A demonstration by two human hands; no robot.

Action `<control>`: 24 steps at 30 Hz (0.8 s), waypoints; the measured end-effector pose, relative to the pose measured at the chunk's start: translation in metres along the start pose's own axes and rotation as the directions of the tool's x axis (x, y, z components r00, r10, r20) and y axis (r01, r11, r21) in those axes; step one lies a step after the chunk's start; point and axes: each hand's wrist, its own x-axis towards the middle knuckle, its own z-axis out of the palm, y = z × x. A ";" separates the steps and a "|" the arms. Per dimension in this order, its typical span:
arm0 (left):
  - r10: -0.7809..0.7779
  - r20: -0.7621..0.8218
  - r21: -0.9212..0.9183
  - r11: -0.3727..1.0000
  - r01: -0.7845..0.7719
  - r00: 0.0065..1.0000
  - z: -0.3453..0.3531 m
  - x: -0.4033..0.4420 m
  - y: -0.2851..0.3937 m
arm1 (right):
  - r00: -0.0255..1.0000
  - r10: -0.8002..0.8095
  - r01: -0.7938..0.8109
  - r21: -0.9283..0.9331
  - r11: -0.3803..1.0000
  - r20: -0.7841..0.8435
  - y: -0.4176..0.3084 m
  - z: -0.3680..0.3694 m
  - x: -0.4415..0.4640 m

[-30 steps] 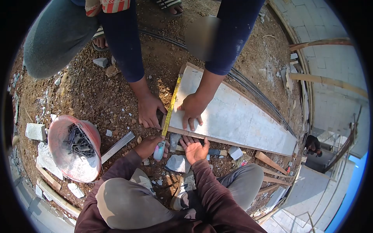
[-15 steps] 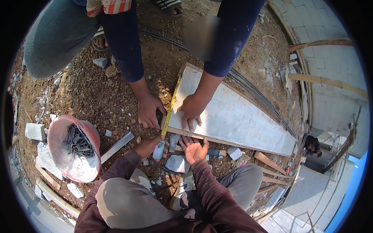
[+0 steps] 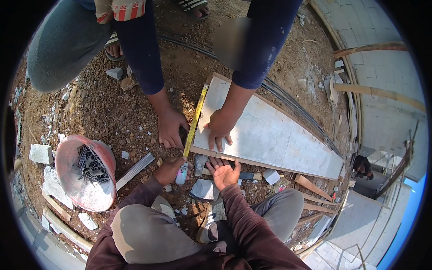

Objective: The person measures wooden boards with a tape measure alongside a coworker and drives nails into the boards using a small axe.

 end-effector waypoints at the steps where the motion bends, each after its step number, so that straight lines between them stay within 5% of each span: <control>1: 0.074 -0.042 0.069 0.995 -0.071 0.996 0.000 0.000 -0.005 | 1.000 0.001 -0.001 -0.002 1.000 -0.001 0.000 0.000 0.000; 8: 0.051 -0.154 0.008 0.999 -0.050 0.987 -0.007 -0.049 -0.029 | 0.998 0.049 -0.049 0.016 0.999 0.043 -0.005 -0.002 -0.002; 13: -0.025 -0.168 -0.108 0.994 0.007 0.985 -0.004 -0.114 -0.041 | 0.981 0.147 -0.155 -0.059 0.986 -0.126 -0.019 -0.012 -0.008; 19: 0.098 -0.394 -0.154 0.973 -0.170 0.914 0.016 -0.135 -0.051 | 0.908 0.156 -0.252 -0.208 0.945 -0.390 -0.024 -0.013 -0.013; 22: 0.200 -0.508 0.037 0.977 -0.211 0.838 0.024 -0.133 -0.030 | 0.908 0.181 -0.361 -0.490 0.794 -0.377 -0.030 -0.007 -0.025; 24: 0.345 -0.609 0.298 0.934 -0.196 0.714 0.023 -0.124 -0.007 | 0.966 0.102 -0.257 -0.848 0.463 -0.236 -0.033 -0.007 -0.036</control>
